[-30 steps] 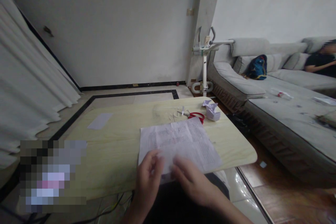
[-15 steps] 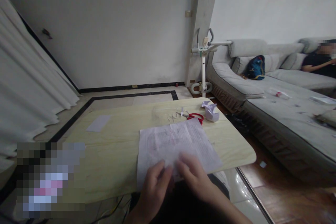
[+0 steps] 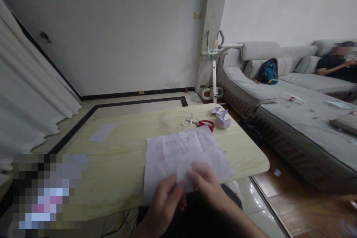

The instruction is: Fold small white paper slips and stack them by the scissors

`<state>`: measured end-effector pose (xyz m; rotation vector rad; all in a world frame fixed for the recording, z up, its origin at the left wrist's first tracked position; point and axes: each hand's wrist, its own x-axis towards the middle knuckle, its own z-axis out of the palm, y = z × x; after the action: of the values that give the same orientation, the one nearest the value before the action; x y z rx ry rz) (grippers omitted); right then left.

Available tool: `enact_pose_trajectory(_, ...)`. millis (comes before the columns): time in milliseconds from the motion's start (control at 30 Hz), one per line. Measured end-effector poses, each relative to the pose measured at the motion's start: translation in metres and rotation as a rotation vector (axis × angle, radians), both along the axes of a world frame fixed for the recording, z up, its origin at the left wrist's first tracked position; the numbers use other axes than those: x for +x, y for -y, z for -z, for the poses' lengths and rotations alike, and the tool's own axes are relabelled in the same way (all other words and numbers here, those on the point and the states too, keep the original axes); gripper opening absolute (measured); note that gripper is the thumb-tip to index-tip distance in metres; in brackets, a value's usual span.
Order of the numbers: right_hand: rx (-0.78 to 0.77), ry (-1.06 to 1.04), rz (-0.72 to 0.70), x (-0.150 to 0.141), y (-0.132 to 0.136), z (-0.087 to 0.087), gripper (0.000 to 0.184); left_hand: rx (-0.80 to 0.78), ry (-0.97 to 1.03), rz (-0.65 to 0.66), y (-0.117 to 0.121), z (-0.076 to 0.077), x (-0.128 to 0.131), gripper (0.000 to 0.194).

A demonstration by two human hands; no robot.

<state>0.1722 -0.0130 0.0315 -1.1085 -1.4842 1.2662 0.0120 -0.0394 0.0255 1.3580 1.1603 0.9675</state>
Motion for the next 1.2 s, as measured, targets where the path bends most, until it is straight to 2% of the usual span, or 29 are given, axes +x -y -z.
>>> enact_pose_trajectory(67, 0.003, -0.012, -0.006, 0.001, 0.0, -0.002, 0.043, -0.014, 0.018, -0.011, 0.002, -0.001, 0.002, 0.042)
enact_pose_trajectory(267, 0.029, -0.018, -0.023, 0.003, 0.002, -0.006, 0.044, -0.039, 0.053, -0.152, 0.004, -0.002, 0.005, 0.037)
enact_pose_trajectory(367, -0.015, -0.026, -0.037, 0.004, 0.002, -0.001, 0.045, 0.02, 0.016, -0.116, 0.001, -0.004, 0.003, 0.037)
enact_pose_trajectory(500, -0.045, -0.015, 0.02, 0.003, 0.002, 0.005, 0.048, 0.035, -0.009, -0.07, 0.0, -0.005, 0.0, 0.035)
enact_pose_trajectory(633, -0.051, -0.042, -0.04, 0.002, 0.002, 0.003, 0.049, -0.014, -0.001, -0.064, 0.002, 0.004, -0.003, 0.03)
enact_pose_trajectory(767, -0.016, -0.028, -0.107, 0.003, 0.003, -0.002, 0.048, -0.005, -0.062, -0.214, 0.002, 0.017, -0.006, 0.027)
enact_pose_trajectory(900, 0.023, 0.057, -0.119, 0.002, 0.003, -0.004, 0.048, 0.163, -0.127, -0.342, -0.001, 0.012, -0.006, 0.025)
enact_pose_trajectory(1067, 0.084, 0.099, -0.069, 0.0, 0.005, -0.008, 0.045, 0.216, -0.12, -0.181, -0.002, 0.0, -0.002, 0.03)
enact_pose_trajectory(1200, 0.136, 0.07, -0.035, -0.001, 0.003, -0.003, 0.041, 0.107, -0.084, -0.221, 0.0, 0.006, -0.002, 0.027)
